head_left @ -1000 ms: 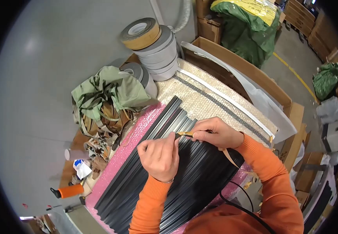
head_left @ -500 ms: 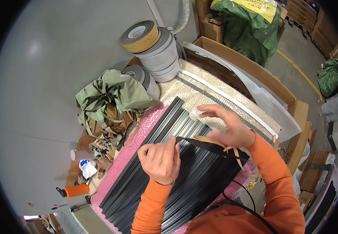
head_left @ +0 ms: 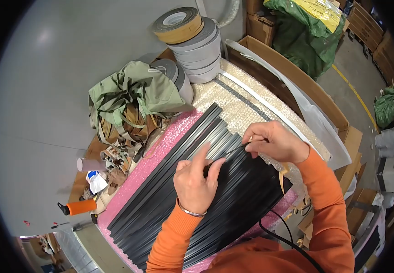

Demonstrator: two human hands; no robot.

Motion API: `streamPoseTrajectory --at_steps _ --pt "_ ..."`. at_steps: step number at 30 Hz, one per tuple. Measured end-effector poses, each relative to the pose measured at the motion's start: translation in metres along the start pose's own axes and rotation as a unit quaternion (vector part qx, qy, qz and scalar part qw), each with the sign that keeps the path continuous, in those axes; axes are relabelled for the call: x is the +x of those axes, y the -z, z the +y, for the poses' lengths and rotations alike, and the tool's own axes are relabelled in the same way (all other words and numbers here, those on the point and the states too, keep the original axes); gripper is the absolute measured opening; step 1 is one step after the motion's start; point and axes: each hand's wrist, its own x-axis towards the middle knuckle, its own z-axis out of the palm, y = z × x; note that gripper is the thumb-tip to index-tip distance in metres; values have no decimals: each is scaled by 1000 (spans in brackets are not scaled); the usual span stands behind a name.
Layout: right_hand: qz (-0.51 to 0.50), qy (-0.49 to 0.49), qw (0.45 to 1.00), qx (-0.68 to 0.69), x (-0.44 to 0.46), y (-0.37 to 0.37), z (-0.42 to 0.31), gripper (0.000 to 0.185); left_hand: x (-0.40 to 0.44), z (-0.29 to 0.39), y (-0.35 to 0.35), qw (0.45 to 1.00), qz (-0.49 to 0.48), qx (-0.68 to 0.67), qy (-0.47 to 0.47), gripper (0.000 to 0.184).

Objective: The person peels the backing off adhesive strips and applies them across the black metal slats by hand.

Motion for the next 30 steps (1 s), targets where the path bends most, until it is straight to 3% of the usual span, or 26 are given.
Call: streamPoseTrajectory --at_steps 1,5,6,8,10,12,14,15,18,20,22,24,26,28,30 --pt "-14 -11 1000 -4 3 3 1 9 3 -6 3 997 -37 14 -64 17" --pt "-20 52 993 -102 24 17 1 11 10 -13 7 989 -131 64 -30 25" --pt "-26 49 993 -102 30 18 5 11 14 -11 8 991 -62 103 -53 31" --pt "-31 77 995 51 42 16 21 14 11 -21 12 988 7 141 -58 37" --pt "-30 34 994 103 52 14 32 17 -14 -35 11 992 33 112 -40 35" --pt "0 -122 979 165 60 15 40 18 -54 -54 8 995 -68 35 -63 34" --pt "-14 -119 988 99 71 16 59 26 -96 -80 -18 986 -157 40 -51 30" --pt "-28 -121 991 43 77 17 67 26 -105 -93 -32 988 -130 66 -49 33" --pt "-50 -134 989 -37 97 22 105 30 -141 -136 -56 962 -183 177 103 51" --pt "-60 -67 991 -99 106 23 142 28 -150 -141 -59 956 -202 184 102 56" --pt "-56 -97 988 -103 113 17 156 25 -151 -141 -60 963 -180 171 106 57" --pt "4 -155 985 -73 117 6 162 25 -152 -144 -62 965 -176 163 110 58" --pt "22 -143 989 -7 123 1 191 22 -156 -145 -64 963 -169 178 110 58" --pt "69 -198 966 149 125 -13 187 17 -160 -144 -63 964 -155 187 108 58" --pt "72 -214 963 145 122 -14 177 13 -166 -143 -61 960 -130 216 123 59"
